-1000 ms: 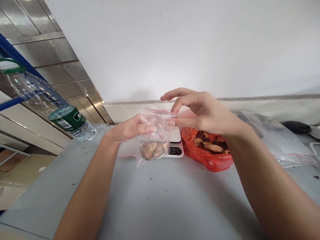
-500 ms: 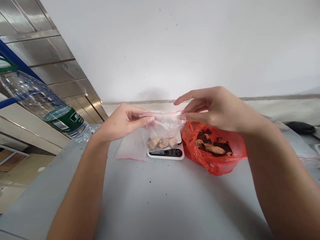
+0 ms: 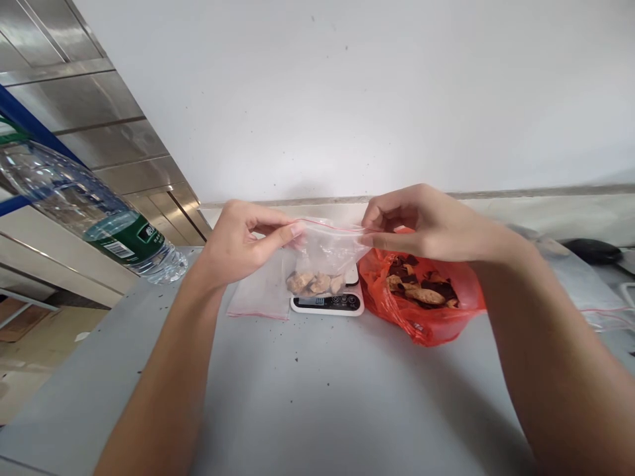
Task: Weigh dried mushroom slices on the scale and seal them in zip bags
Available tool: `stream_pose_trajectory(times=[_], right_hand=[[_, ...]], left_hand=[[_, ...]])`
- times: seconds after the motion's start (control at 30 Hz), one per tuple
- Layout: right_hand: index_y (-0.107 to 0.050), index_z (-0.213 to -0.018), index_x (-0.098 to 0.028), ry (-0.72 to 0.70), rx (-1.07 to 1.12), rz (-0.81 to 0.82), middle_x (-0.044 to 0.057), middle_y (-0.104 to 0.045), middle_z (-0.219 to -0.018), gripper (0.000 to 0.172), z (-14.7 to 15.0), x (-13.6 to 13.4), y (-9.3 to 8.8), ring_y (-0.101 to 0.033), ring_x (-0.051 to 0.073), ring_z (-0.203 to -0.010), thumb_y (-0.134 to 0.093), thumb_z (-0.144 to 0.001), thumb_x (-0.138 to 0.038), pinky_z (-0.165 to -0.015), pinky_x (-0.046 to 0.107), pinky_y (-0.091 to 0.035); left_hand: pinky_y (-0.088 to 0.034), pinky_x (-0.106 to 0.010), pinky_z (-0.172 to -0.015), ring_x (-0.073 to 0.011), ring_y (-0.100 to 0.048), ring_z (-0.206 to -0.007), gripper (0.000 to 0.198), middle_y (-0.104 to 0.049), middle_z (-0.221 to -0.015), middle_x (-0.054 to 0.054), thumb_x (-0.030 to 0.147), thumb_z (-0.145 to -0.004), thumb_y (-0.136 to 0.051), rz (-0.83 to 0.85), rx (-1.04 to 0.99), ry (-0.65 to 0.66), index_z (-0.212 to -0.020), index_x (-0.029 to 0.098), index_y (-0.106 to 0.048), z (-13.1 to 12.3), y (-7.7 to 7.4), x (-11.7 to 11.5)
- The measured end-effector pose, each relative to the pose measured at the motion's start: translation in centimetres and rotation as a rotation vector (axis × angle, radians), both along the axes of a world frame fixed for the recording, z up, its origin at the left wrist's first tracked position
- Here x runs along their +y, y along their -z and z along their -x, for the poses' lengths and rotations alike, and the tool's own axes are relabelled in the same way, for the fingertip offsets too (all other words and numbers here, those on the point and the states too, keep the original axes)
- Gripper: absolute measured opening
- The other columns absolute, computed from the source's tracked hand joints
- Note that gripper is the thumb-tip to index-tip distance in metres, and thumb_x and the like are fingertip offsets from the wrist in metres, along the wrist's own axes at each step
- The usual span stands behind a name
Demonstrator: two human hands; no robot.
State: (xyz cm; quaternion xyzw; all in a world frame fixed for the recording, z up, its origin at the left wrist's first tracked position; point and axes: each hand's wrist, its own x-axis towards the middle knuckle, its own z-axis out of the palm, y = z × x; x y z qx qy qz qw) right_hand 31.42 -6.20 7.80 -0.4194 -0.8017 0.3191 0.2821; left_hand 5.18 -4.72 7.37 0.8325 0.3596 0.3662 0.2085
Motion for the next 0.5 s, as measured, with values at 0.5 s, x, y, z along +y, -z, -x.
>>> stream_pose_trajectory(times=[0.5], right_hand=[[-0.056, -0.065, -0.02, -0.106, 0.037, -0.03, -0.007, -0.04, -0.055, 0.032, 1.5, -0.5, 0.0, -0.033, 0.008, -0.05, -0.067, -0.094, -0.028, -0.049, 0.027, -0.027]], left_hand=[[-0.046, -0.022, -0.055, -0.012, -0.06, -0.062, 0.024, -0.066, -0.065, 0.002, 0.022, -0.095, -0.063, -0.141, 0.061, 0.086, -0.071, 0.019, -0.06, -1.8, 0.5, -0.4]])
